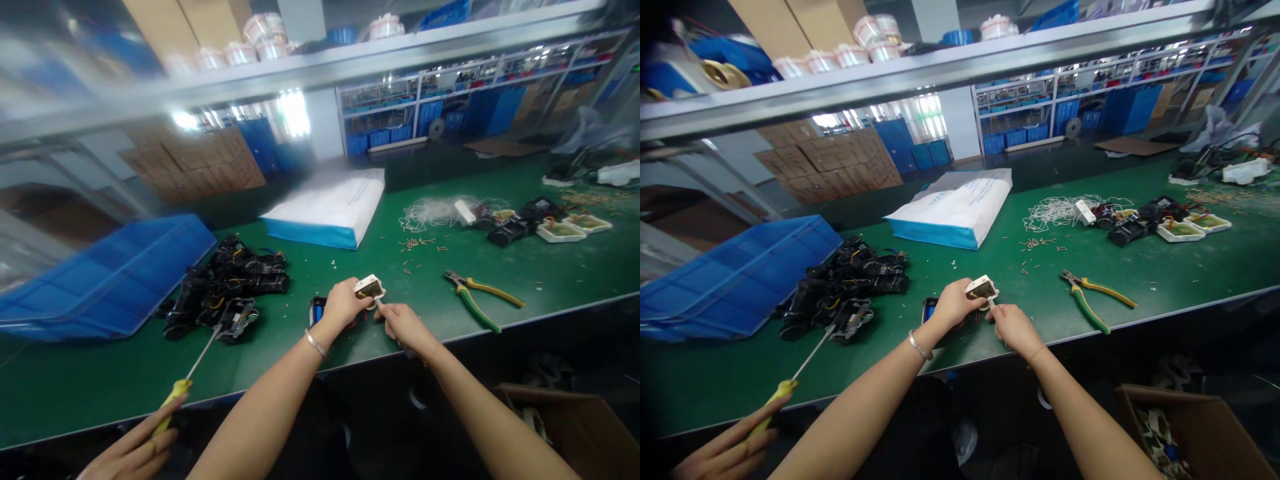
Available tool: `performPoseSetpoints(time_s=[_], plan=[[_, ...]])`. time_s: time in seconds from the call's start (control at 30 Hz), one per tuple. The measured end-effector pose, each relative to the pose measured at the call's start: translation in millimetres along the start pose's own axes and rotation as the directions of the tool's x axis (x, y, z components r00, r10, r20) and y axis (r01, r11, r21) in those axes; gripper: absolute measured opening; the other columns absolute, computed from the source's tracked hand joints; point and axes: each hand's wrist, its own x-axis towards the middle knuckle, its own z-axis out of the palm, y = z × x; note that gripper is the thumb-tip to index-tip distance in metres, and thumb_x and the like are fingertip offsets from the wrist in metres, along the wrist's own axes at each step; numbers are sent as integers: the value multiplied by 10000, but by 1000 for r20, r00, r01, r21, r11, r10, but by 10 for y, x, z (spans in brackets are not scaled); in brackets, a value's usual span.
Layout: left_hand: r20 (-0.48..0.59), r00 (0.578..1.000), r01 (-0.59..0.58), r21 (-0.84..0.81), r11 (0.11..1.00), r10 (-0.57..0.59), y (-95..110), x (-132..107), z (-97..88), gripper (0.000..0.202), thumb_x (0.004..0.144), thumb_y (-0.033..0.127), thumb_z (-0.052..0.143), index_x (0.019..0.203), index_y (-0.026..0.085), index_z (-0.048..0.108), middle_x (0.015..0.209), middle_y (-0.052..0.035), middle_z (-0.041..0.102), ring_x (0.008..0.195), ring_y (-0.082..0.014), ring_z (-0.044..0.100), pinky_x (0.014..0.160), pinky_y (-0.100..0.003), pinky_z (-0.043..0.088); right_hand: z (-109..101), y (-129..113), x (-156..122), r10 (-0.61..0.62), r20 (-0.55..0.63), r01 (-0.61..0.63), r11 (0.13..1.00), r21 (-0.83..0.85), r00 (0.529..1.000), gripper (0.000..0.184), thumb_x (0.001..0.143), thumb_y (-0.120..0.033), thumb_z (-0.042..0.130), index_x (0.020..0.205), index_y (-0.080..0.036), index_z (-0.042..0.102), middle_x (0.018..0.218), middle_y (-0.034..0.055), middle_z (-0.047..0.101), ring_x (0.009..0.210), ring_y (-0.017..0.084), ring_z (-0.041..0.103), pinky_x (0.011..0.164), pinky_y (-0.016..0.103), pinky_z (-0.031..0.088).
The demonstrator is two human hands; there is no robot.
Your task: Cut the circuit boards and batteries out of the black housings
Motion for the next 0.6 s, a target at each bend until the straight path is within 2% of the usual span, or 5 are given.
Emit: performPoseSetpoints(time_s=[0.13,0.2,0.37,0.5,0.6], plan=[[-29,1000,2,-132,991,-6,3,-34,2,302,670,439,711,796,198,580,754,12,654,685,-144,595,574,-207,362,-56,-34,-159,-25,7,25,998,53,1000,406,897,-481,367,775,-163,588,389,-57,461,313,83,389,363,184,298],[-89,996,-6,-158,987,-8,32,-41,-24,302,695,462,690,812,206,578,736,23,649,662,-134,584,557,-205,347,-44,-71,-259,-18,28,12,981,194,999,394,886,-517,377,786,-177,550,372,-83,410,289,76,330,334,180,275],[-349,936,-27,-175,984,-36,51,-60,-181,212,819,423,578,896,225,587,793,11,659,707,-140,590,619,-226,388,47,-199,-447,-23,113,-51,793,607,993,391,855,-569,435,855,-187,518,400,-115,320,294,55,233,317,171,204],[-397,872,-347,-93,933,285,34,-163,-282,148,828,319,604,953,241,621,1036,-20,675,998,-172,587,876,-284,396,-110,-268,-323,31,-171,100,704,703,985,339,744,-452,659,909,-184,532,540,-103,338,395,31,224,367,157,172],[-323,815,-500,26,866,481,60,-262,-304,133,873,277,548,968,251,637,1120,-25,664,1082,-178,561,936,-327,353,-286,-339,-163,9,-246,149,774,616,969,404,746,-456,660,1015,-160,599,517,-105,285,414,40,197,376,168,145]])
